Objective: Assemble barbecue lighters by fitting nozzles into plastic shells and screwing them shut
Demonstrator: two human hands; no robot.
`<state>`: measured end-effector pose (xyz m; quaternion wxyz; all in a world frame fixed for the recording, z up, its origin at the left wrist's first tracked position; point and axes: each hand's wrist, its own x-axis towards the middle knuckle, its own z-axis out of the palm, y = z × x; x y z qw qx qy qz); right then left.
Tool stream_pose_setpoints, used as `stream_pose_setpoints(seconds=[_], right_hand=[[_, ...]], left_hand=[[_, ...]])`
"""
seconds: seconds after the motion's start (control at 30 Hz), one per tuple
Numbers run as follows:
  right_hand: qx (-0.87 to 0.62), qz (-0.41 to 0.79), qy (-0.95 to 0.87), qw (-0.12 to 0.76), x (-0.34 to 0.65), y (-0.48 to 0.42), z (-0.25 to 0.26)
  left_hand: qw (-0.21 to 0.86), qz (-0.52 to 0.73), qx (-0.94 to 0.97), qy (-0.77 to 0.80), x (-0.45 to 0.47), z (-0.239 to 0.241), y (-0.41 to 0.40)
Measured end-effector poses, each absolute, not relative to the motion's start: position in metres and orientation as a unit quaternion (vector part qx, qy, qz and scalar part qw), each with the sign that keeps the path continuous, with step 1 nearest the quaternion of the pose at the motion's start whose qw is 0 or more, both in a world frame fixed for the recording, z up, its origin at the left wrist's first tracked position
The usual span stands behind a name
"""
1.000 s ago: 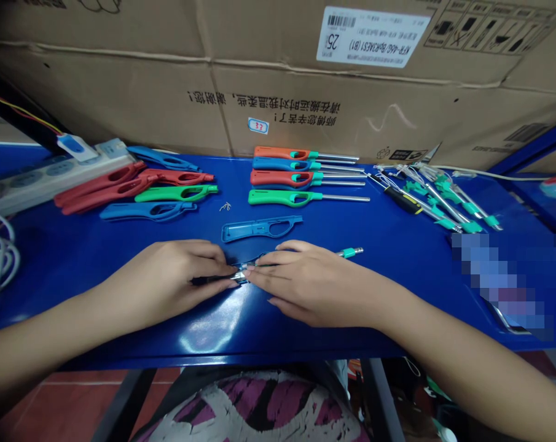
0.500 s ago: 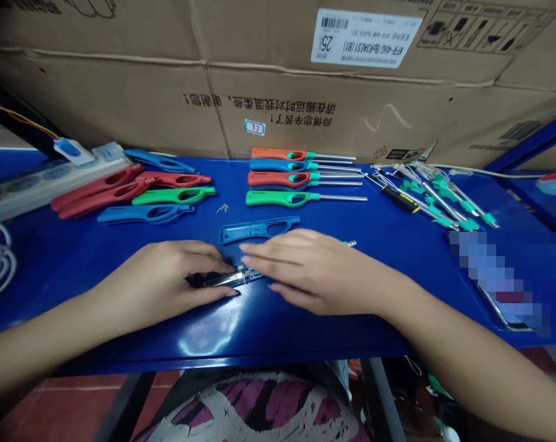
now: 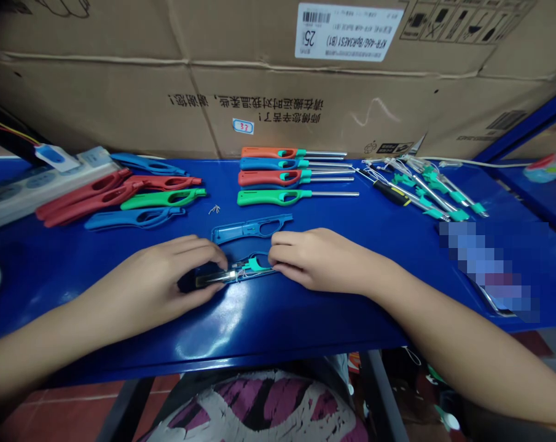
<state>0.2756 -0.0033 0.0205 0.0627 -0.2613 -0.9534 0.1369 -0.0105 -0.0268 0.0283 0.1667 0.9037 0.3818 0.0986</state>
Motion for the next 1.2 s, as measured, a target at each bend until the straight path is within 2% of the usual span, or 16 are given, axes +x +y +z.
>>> stream_pose_setpoints(seconds=[0.17,0.33,0.6,0.7,0.93,1.1,1.2], right_hand=[[-0.287,0.183,-0.938,0.074,0.275,-0.003,0.023],[-0.325,0.224,-0.911,0.122,0.285,0.003,0.035],[-0.369,0.307,-0.876,0.044,0.298,0.018,0.031],[-0.400,0.331,-0.853,0.047,0.300,0.024,0.026],[-0.313,0.240,-0.895,0.209,0.298,0.033,0.011],[-0.322,0.115,-0.916,0.209,0.291,0.037,-0.002],[-0.324,0.130,-0.909,0.227,0.290,0.036,-0.002]], left_hand=[[0.195,0.107,0.903,0.367,-0.009,0.023,-0.028],[0.188,0.112,0.904,0.368,-0.008,0.020,-0.027],[0.194,0.141,0.903,0.357,-0.007,0.014,-0.022],[0.191,0.157,0.903,0.352,-0.007,0.010,-0.020],[0.193,0.199,0.900,0.337,-0.005,-0.002,-0.015],[0.187,0.236,0.896,0.326,-0.004,0.002,-0.016],[0.167,0.269,0.889,0.330,-0.005,0.009,-0.016]])
